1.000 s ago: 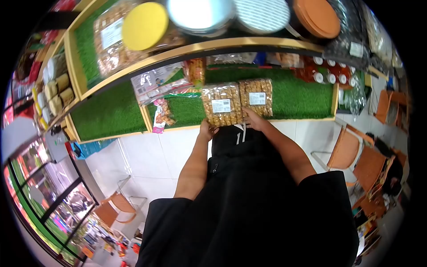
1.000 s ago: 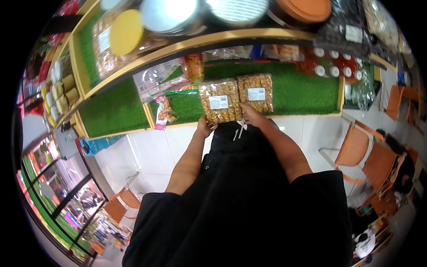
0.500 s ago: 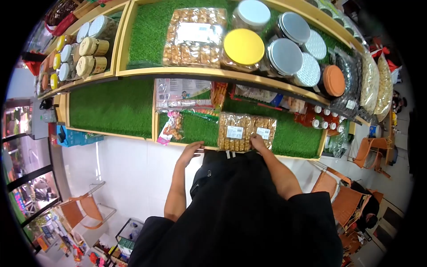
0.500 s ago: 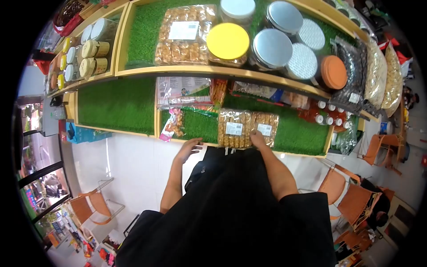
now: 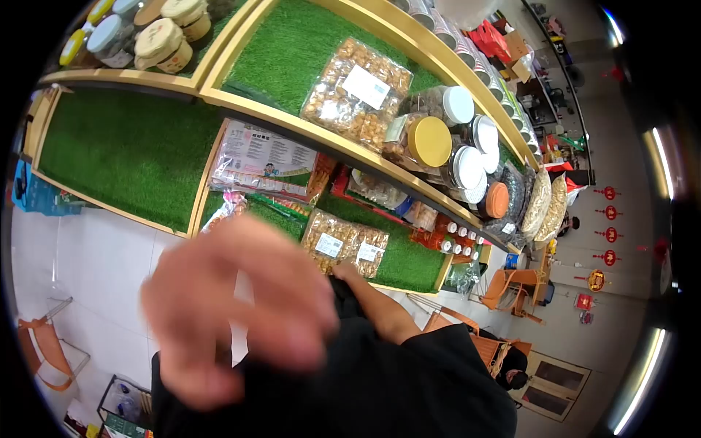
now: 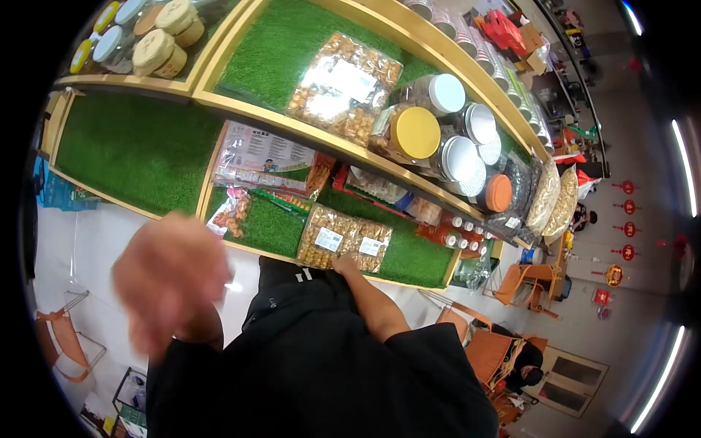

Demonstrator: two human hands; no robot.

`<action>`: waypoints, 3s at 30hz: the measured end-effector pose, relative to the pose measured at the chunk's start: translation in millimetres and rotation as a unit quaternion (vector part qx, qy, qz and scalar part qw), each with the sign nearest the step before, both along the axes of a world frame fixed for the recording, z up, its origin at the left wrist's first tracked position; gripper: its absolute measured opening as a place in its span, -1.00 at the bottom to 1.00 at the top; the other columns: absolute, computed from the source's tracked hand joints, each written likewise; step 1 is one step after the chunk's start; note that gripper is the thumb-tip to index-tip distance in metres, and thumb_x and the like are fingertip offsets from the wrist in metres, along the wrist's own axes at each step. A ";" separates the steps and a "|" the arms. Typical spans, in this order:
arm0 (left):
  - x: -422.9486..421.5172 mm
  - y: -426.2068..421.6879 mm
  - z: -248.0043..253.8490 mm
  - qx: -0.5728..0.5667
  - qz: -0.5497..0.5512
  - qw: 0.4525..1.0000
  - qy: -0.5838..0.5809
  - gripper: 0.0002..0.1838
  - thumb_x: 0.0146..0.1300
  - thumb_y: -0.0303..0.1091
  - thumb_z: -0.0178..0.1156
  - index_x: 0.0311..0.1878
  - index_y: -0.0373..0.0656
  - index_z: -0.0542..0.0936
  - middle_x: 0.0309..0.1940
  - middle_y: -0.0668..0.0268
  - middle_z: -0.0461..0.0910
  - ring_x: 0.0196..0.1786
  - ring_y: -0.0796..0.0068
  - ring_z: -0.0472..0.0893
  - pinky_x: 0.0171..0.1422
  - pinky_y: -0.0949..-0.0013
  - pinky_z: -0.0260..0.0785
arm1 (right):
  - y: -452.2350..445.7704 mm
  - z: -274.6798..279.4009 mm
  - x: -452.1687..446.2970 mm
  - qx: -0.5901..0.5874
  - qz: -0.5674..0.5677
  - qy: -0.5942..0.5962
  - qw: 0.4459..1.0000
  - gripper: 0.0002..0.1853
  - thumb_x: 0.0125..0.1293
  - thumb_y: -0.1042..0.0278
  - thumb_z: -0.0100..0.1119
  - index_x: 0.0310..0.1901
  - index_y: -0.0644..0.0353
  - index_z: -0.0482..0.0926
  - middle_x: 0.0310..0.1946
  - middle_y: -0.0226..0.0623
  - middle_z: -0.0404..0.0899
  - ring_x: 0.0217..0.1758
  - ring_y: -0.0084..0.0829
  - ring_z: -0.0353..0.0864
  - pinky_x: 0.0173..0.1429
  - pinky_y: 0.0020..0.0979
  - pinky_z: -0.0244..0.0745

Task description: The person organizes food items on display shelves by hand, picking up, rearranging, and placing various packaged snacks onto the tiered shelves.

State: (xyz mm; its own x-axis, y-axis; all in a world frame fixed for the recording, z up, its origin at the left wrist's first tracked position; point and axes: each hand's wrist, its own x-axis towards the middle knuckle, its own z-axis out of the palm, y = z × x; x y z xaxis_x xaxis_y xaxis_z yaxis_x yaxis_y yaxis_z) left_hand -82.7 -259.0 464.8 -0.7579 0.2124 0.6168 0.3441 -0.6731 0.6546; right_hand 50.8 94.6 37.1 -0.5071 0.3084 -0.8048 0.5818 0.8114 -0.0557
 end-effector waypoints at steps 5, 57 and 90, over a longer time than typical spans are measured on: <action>34.3 -2.5 43.6 0.106 -0.003 0.982 0.154 -0.68 0.23 -0.13 0.24 -0.25 -0.25 0.62 -0.33 0.20 0.64 -0.24 0.35 0.59 -0.12 0.30 0.45 | -5.8 1.6 -1.1 -0.017 -0.051 -0.003 0.999 -0.34 0.02 0.19 0.10 0.01 0.72 0.43 -0.07 0.40 0.55 0.08 0.10 0.60 0.14 -0.15 0.49; -300.9 80.7 -151.0 -0.527 0.180 0.831 0.000 -0.56 0.15 -0.27 0.19 0.06 -0.33 0.48 -0.16 -0.06 0.56 -0.07 0.03 0.58 0.07 0.11 0.41 | 8.3 461.5 -345.7 -0.021 0.146 0.653 0.742 -0.75 0.15 0.31 0.15 -0.21 0.29 0.62 -0.31 -0.03 0.64 -0.16 -0.09 0.62 0.01 -0.18 0.47; -401.7 143.8 -143.2 -0.635 0.272 0.669 0.273 -0.69 0.37 -0.26 0.06 0.07 -0.22 0.51 -0.08 0.10 0.58 -0.05 0.02 0.58 0.05 0.10 0.45 | 21.6 397.0 -492.8 0.062 0.267 0.122 0.954 -0.39 0.31 -0.04 0.13 0.29 0.16 0.40 -0.24 -0.22 0.63 -0.35 -0.39 0.63 -0.19 -0.34 0.55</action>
State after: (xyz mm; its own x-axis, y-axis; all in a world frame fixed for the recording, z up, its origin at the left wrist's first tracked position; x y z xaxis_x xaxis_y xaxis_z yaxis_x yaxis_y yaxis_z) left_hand -484.4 -115.2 321.6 -0.6719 0.6122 0.4168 0.7331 0.6296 0.2570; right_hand -442.1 116.2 434.1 -0.7861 0.0384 -0.6169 0.0649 0.9977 -0.0207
